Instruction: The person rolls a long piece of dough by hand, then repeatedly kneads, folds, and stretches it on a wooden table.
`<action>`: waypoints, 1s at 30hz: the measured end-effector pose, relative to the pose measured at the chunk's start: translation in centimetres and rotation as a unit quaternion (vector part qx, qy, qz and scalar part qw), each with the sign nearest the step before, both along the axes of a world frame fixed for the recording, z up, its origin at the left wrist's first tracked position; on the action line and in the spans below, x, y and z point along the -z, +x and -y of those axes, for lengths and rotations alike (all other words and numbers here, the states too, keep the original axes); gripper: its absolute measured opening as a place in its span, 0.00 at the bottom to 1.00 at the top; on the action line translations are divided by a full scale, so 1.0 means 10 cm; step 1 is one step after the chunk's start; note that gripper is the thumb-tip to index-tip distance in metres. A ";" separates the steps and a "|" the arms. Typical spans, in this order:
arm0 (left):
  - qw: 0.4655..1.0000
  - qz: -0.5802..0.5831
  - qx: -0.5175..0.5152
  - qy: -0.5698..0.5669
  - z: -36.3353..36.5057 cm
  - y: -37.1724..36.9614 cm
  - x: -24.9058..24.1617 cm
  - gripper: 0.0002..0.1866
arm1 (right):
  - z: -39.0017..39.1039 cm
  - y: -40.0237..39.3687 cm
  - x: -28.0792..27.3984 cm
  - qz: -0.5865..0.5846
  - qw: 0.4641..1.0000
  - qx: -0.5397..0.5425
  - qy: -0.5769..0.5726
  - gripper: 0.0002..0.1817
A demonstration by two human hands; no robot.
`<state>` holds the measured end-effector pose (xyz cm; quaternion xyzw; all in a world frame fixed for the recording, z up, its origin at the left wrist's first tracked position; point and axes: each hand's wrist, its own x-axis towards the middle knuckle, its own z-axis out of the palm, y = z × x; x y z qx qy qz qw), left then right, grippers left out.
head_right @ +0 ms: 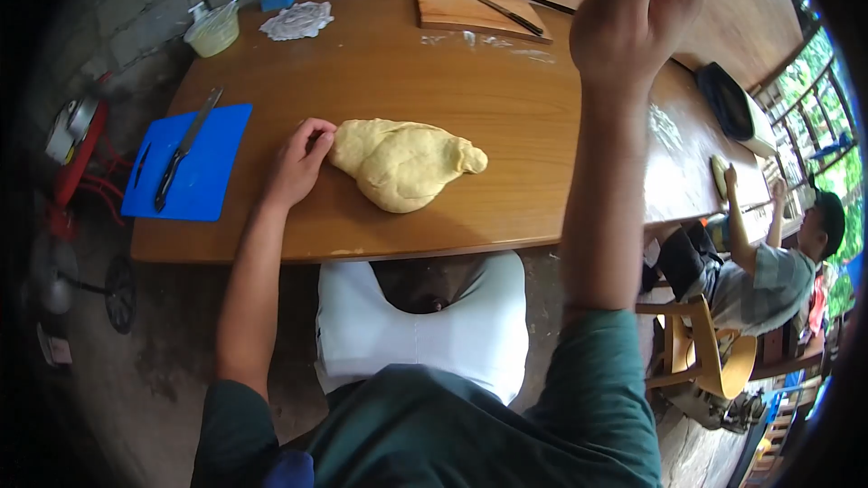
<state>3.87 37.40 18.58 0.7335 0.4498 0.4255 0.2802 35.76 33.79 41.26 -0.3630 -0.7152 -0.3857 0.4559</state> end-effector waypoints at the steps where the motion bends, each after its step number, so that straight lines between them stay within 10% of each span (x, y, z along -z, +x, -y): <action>1: 0.999 -0.025 -0.030 0.017 0.07 0.02 -0.11 0.11 | -0.23 0.04 0.31 -0.078 0.995 0.002 -0.060 0.15; 4: 0.997 -0.019 -0.058 0.041 0.17 0.02 -0.15 0.10 | -0.46 -0.86 1.47 0.001 0.941 -0.007 -0.339 0.24; 5: 0.998 -0.010 -0.064 0.026 0.15 -0.01 -0.10 0.10 | -0.46 -1.03 1.91 -0.041 0.958 -0.047 -0.279 0.27; 14: 0.966 -0.197 0.106 0.133 0.44 -0.03 -1.41 0.16 | 1.10 0.32 1.77 -0.063 0.887 -0.063 -0.454 0.25; 17: 0.941 -0.214 0.138 0.223 0.21 0.04 -2.08 0.23 | 1.92 1.35 2.01 -0.328 0.832 -0.001 -0.448 0.21; 20: 0.950 -0.042 0.050 0.306 -0.31 0.41 -1.78 0.26 | 2.88 1.95 1.89 -0.381 0.862 0.150 -0.300 0.18; 22: 0.899 -0.300 0.029 0.320 -0.40 1.13 -0.16 0.29 | 3.27 2.16 1.61 -0.375 0.870 0.194 -0.255 0.23; 30: 0.967 -0.082 -0.016 0.239 -0.22 1.16 -0.18 0.25 | 2.24 1.74 -0.07 -0.084 0.980 -0.061 -0.168 0.35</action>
